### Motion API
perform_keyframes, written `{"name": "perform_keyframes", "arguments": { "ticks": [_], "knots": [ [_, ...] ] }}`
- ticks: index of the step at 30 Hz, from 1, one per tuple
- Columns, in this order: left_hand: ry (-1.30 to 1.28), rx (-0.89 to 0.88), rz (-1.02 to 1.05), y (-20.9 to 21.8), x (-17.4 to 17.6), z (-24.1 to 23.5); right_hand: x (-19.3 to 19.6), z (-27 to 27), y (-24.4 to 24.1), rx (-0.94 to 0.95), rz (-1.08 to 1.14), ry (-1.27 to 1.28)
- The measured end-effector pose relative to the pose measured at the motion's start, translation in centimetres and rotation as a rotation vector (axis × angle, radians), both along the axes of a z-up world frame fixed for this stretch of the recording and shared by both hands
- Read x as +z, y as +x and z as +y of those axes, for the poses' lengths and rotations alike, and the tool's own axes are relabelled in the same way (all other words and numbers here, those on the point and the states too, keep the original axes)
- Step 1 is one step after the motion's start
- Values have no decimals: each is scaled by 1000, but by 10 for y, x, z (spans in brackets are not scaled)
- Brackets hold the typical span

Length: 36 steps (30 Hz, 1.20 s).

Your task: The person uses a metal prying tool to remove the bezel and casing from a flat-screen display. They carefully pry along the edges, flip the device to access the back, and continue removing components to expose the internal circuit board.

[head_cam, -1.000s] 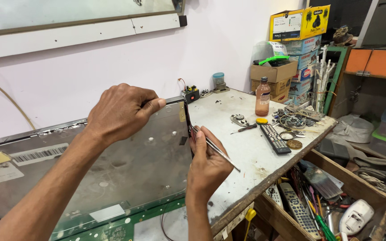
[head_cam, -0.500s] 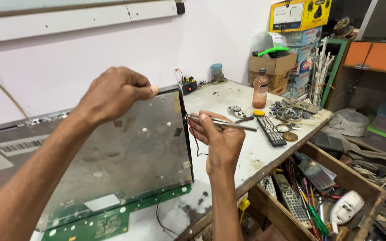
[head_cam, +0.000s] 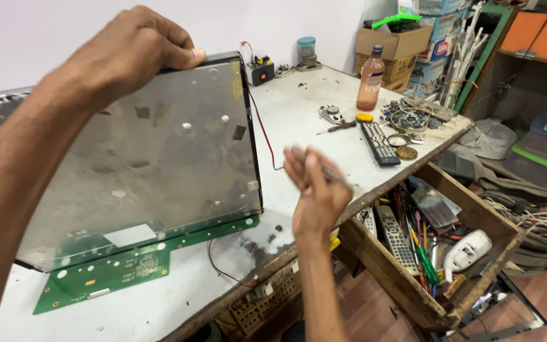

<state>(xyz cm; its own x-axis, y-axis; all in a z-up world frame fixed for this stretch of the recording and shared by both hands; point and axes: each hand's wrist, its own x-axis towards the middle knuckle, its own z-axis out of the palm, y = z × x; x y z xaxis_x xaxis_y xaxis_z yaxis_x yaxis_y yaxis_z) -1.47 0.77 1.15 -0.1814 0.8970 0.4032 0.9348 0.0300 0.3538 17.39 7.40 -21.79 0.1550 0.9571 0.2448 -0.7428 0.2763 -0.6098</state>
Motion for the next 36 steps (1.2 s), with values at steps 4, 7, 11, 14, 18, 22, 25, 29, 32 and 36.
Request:
{"name": "perform_keyframes", "arguments": {
  "ticks": [4, 7, 11, 14, 18, 22, 25, 29, 32, 36],
  "knots": [
    [-4, -25, 22, 1, -1, -1, -50, -34, -23, -10, -13, -264],
    [0, -44, 12, 2, -2, -2, -68, -36, -37, -37, -13, -235],
    [28, -88, 0, 0, -1, 0, -69, -36, -50, -52, 17, -236],
    [60, -75, 38, -3, -3, 1, -68, -46, -56, -84, -1, -259],
    [52, -133, 35, -7, -4, 2, -68, -50, -60, -84, 46, -287],
    [102, -107, 54, -6, -7, 0, -66, -50, -64, -118, 33, -281],
    [98, -100, 54, -6, -8, -1, -68, -50, -67, -126, 43, -267],
    [107, -116, 74, -6, -8, 0, -69, -50, -68, -117, 60, -261],
    [127, -133, 104, -8, -8, 0, -69, -52, -68, -127, 73, -271],
    [137, -123, 124, -9, -9, 1, -68, -55, -69, -117, 65, -273]
  ]
}}
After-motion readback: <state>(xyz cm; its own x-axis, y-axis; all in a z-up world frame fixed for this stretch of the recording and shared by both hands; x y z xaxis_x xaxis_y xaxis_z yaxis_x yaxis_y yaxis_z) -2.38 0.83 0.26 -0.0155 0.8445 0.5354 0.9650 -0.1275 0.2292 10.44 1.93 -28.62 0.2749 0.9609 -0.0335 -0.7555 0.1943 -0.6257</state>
